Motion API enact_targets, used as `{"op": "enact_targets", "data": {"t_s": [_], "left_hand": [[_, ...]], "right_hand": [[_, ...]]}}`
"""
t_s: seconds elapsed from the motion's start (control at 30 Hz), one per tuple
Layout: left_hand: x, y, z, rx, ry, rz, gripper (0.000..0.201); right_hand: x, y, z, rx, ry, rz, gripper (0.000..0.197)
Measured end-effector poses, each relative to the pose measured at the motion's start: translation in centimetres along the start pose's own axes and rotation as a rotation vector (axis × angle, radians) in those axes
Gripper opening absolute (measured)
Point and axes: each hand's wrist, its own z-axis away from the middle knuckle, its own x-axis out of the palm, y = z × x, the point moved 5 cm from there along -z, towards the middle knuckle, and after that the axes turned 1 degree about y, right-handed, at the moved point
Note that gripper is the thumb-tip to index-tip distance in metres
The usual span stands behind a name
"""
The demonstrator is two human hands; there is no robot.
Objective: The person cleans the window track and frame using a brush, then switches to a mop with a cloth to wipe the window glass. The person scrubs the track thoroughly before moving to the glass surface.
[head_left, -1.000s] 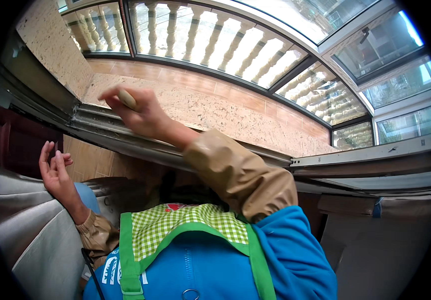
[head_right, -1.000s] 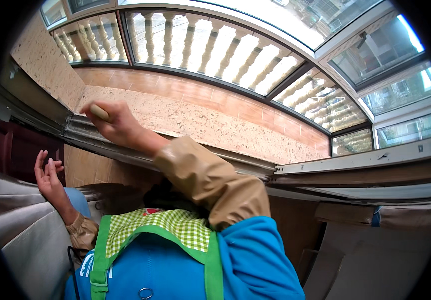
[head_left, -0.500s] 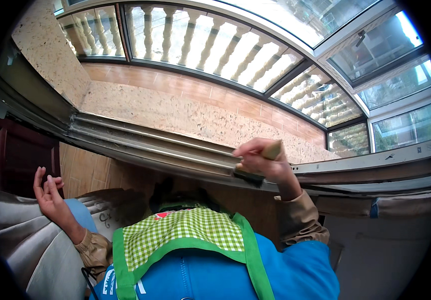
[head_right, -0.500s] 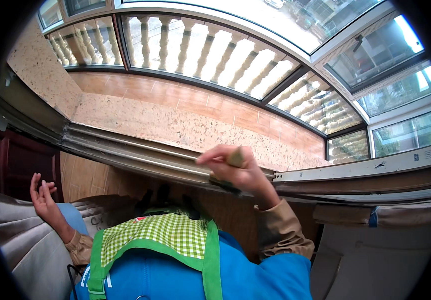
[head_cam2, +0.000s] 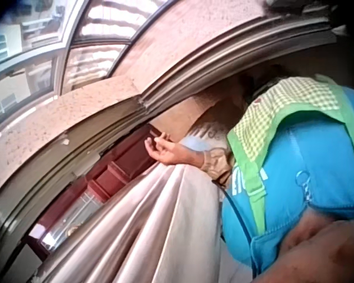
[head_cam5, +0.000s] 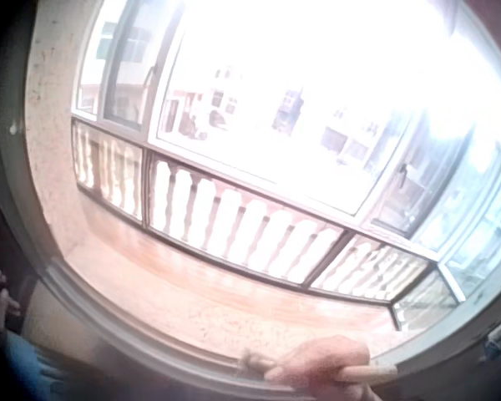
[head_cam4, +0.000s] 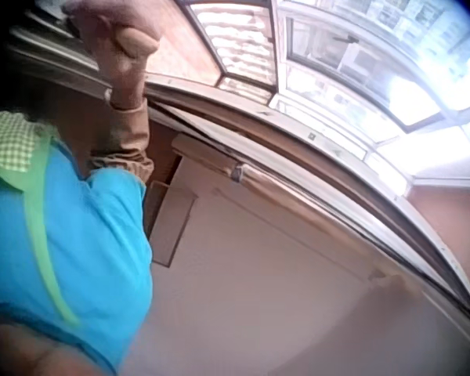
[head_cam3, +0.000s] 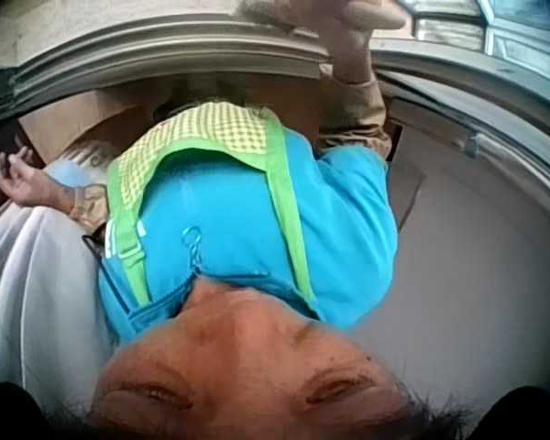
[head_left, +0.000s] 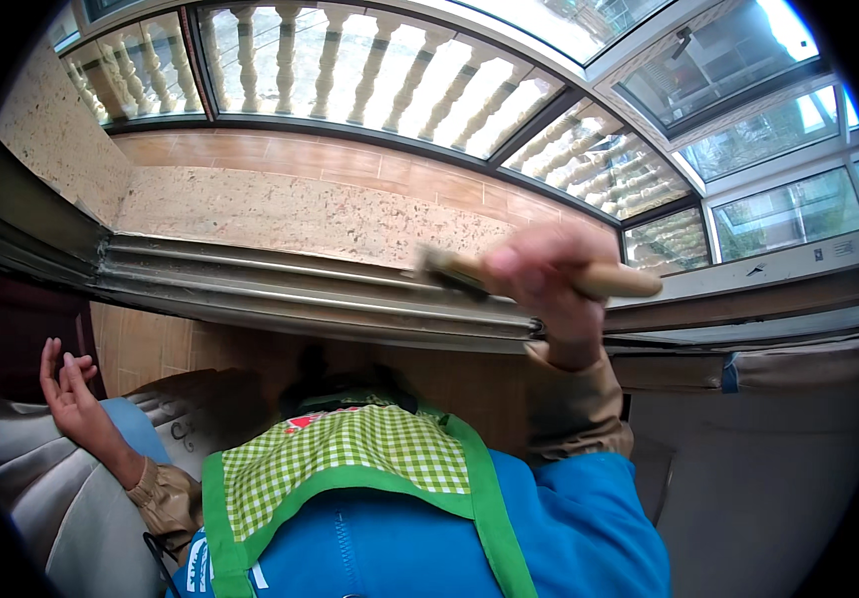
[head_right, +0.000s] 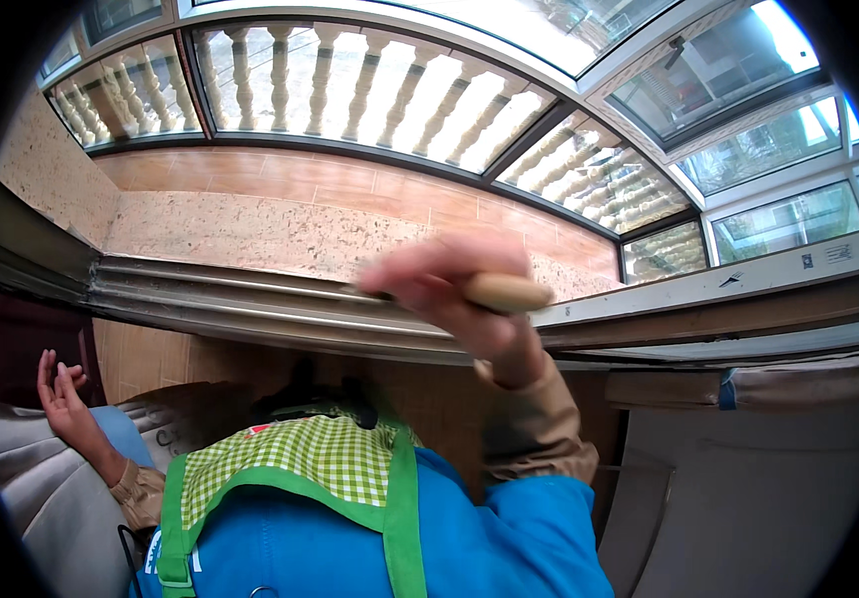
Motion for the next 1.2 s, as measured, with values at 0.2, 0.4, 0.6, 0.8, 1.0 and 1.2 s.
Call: {"op": "enact_targets", "data": {"t_s": [0.2,0.4,0.6,0.8,1.0,1.2], "left_hand": [[0.9,-0.5,-0.6,-0.001,-0.053,0.028,0.033],[1.2,0.0,-0.4,0.033,-0.037,0.123,0.032],[0.7,0.5,-0.3,0.012,-0.04,0.09,0.029],[-0.1,0.5,-0.4,-0.014,-0.035,0.049,0.028],[-3.5,-0.8,-1.3,0.016,0.034,-0.018,0.029],[-4.8,-1.4,-2.5,0.03,0.066,0.014,0.029]], "right_hand": [[-3.4,0.8,9.1,0.584,0.001,0.299,0.02],[5.6,5.4,2.4,0.293,-0.169,0.113,0.02],[17.7,12.8,-6.5,0.173,-0.221,-0.065,0.015],[26.6,21.4,-14.9,0.072,0.082,-0.234,0.01],[24.2,19.6,-19.1,-0.089,0.138,-0.405,0.015],[23.3,19.2,-14.4,0.138,-0.42,-0.106,0.017]]}}
